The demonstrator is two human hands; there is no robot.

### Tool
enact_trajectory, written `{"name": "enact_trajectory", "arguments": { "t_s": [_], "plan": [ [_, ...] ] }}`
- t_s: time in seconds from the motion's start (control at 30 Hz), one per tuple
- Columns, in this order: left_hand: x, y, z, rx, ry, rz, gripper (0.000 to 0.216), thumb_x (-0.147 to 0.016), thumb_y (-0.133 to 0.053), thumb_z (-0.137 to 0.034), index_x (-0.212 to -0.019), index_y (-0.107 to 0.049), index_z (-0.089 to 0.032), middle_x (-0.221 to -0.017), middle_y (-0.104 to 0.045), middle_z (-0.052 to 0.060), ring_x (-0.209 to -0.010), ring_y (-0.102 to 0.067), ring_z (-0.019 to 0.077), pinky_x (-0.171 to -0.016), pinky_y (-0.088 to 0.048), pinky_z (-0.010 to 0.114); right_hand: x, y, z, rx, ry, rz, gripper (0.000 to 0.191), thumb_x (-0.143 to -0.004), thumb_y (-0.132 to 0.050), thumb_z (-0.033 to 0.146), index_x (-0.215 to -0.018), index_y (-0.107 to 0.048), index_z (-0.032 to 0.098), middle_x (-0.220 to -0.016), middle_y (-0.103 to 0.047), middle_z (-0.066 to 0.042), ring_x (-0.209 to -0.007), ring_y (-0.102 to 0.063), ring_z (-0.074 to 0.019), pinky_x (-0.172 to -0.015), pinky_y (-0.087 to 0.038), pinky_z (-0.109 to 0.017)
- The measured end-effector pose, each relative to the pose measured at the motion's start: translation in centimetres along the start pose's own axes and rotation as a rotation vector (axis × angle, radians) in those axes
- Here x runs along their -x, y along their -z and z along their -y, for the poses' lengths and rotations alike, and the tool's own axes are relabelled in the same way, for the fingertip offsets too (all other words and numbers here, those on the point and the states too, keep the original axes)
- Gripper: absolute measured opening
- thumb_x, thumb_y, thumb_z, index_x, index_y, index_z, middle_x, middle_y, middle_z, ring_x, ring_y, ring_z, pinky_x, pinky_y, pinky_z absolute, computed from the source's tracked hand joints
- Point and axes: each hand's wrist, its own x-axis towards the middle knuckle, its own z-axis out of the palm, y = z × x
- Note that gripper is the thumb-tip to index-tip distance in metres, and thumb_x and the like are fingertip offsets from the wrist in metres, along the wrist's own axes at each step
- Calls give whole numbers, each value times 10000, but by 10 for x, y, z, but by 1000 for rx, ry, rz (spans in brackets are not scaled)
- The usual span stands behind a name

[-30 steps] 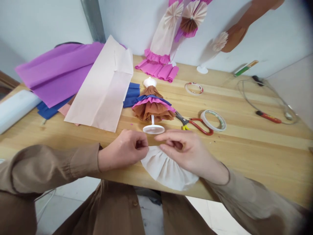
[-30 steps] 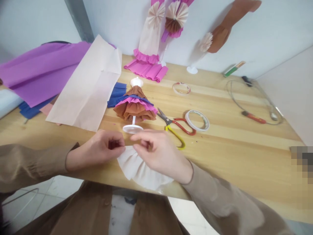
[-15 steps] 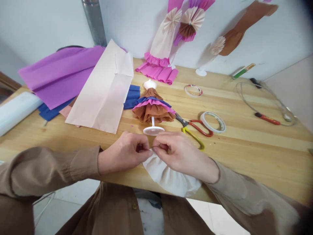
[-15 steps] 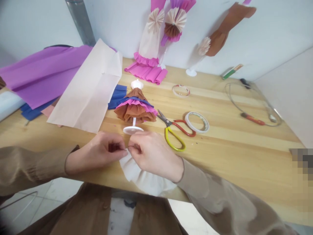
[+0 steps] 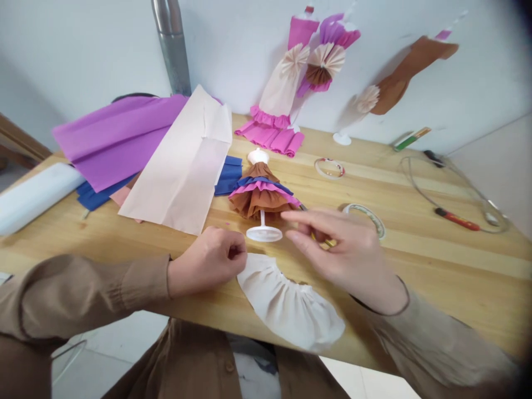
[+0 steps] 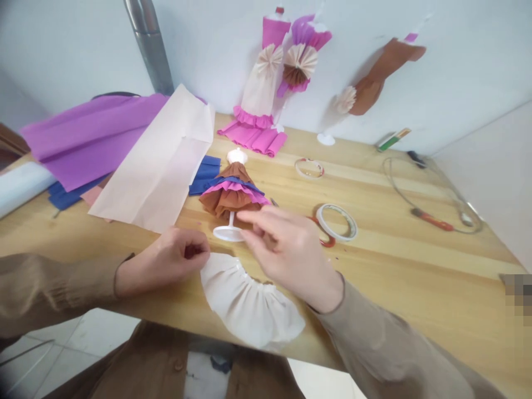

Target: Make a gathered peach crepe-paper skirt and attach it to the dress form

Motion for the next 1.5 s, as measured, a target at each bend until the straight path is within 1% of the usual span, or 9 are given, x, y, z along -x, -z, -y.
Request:
{"name": "enact_trajectory", "arguments": {
  "t_s": [0.13,0.2,0.3,0.53,0.73,0.9,1.03,1.2,1.5],
  "plan": [
    [-3,0,1,-51,-6,-41,140,-716,-480,-107,-587,-490,-159,-555,-491,-35,-539,-431,80,-553,-342,208,-25,-5,-18,301,306,1,336,-852,-558,169,-1178,-638,191,-1198,-623,-153,-1066,-581,-296,-888,-501,-469],
    [-4,0,1,-71,3,-50,144,-726,-490,-119,-588,-488,-160,-558,-483,-37,-536,-421,79,-557,-337,214,-37,-12,-26,383,395,52,308,-851,-562,164,-1146,-646,189,-1415,-477,-164,-1249,-465,-338,-990,-437,-533],
    [-5,0,2,-77,46,-38,153,-742,-553,-187,-601,-502,-159,-571,-497,-32,-551,-444,88,-554,-329,222,-48,-22,-35,399,441,33,190,-862,-542,151,-986,-681,191,-1463,-436,-140,-1335,-388,-330,-1028,-411,-533],
    [-7,7,10,98,135,1,202,-697,-692,-271,-681,-523,-162,-587,-499,-53,-563,-460,90,-535,-332,214,-44,-33,-46,252,302,-222,185,-763,-523,43,-793,-637,186,-1212,-633,-157,-1071,-612,-284,-883,-503,-487],
    [-7,18,11,106,-35,-64,372,-874,-502,-326,-552,-419,-159,-519,-378,-58,-517,-356,66,-508,-282,219,-44,-40,-44,172,180,-313,168,-749,-543,52,-747,-617,203,-1053,-704,-124,-956,-647,-258,-859,-510,-440],
    [-19,28,20,-412,-398,-430,153,-895,-467,-178,-835,-607,-167,-796,-612,25,-704,-530,120,-642,-423,240,-45,-47,-45,0,32,-382,143,-749,-558,72,-708,-604,201,-968,-717,-97,-873,-661,-221,-753,-530,-373],
    [-43,26,25,-834,-629,-712,142,-840,-584,-225,-973,-587,-178,-1012,-624,96,-951,-551,231,-791,-483,354,-46,-53,-50,-32,52,-440,154,-719,-564,63,-691,-601,210,-943,-720,-68,-839,-663,-216,-744,-530,-378],
    [-70,13,18,-870,-569,-764,247,-852,-579,-252,-1084,-543,-177,-1221,-555,142,-1179,-476,296,-915,-434,418,-48,-55,-51,-49,78,-475,167,-719,-565,54,-685,-595,215,-928,-728,-69,-834,-668,-217,-752,-537,-383],
    [-98,16,26,-838,-356,-682,167,-825,-534,-184,-992,-536,-190,-1115,-609,104,-946,-553,253,-722,-437,351,-45,-56,-57,-7,108,-510,158,-730,-571,65,-719,-608,217,-917,-716,-63,-861,-666,-220,-760,-537,-383]
  ]
}}
